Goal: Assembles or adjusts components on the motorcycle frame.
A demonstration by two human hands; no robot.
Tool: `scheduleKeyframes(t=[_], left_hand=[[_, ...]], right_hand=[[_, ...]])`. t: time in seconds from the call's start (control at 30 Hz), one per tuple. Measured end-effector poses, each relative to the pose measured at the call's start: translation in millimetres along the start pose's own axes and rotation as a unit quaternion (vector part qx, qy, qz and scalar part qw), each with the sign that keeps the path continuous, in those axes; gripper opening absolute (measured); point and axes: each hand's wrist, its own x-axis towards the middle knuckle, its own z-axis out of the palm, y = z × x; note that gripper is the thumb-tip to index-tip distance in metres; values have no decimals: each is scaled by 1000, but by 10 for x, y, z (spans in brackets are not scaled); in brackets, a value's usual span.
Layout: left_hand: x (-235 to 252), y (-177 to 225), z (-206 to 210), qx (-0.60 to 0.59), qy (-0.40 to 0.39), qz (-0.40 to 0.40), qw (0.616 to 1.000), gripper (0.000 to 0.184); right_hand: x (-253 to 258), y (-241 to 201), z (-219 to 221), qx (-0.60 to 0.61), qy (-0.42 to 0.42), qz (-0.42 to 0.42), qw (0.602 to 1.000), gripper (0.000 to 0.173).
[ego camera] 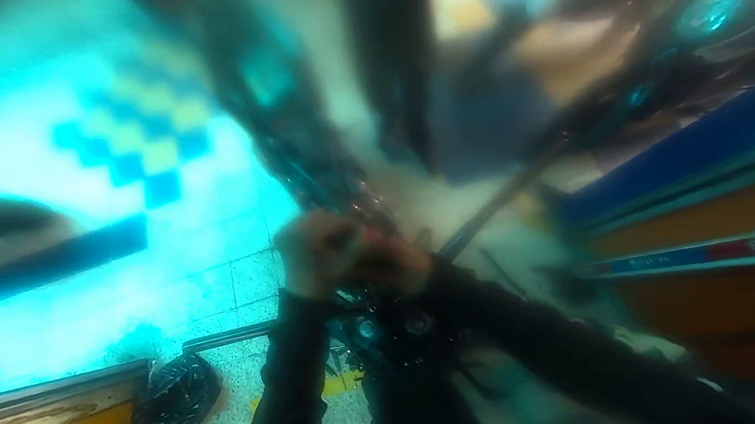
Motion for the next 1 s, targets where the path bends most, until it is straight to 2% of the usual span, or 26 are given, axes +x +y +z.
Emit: scheduleKeyframes(t=[0.07,0.17,0.23,0.3,0.33,0.4,0.57,0.77,0.87,0.93,1.0], left_hand=[[-22,33,-32,12,2,2,1000,24],[-201,302,49,191,41,-45,980,30],[-292,300,201,255,89,-74,960,41],[-248,226,293,200,147,-66,966,36],[-217,224,313,157,150,-61,974,29],[-181,226,327,91,144,-50,984,20],[-153,71,221,-63,90,6,994,16],[-74,-120,213,-208,51,79,973,13],[-47,-179,253,-258,54,94,960,16],[-35,-209,259,-286,51,88,953,19],[-2,-243,265,-314,41,117,941,20]], right_hand=[[12,-11,-12,12,-15,18,1000,21],[23,-36,4,-9,-17,76,997,18],[43,-35,38,-34,-7,118,992,15],[25,-17,36,-28,-11,134,991,15],[-12,-7,20,-18,-15,128,991,15],[-51,-4,-17,-3,-24,110,994,14],[-42,-3,-3,-16,-15,68,997,13],[-40,-15,17,-23,-19,71,997,15],[-38,17,31,-31,-9,42,999,16],[-28,16,49,-28,-7,45,999,16],[-26,-15,48,-40,-14,58,997,18]])
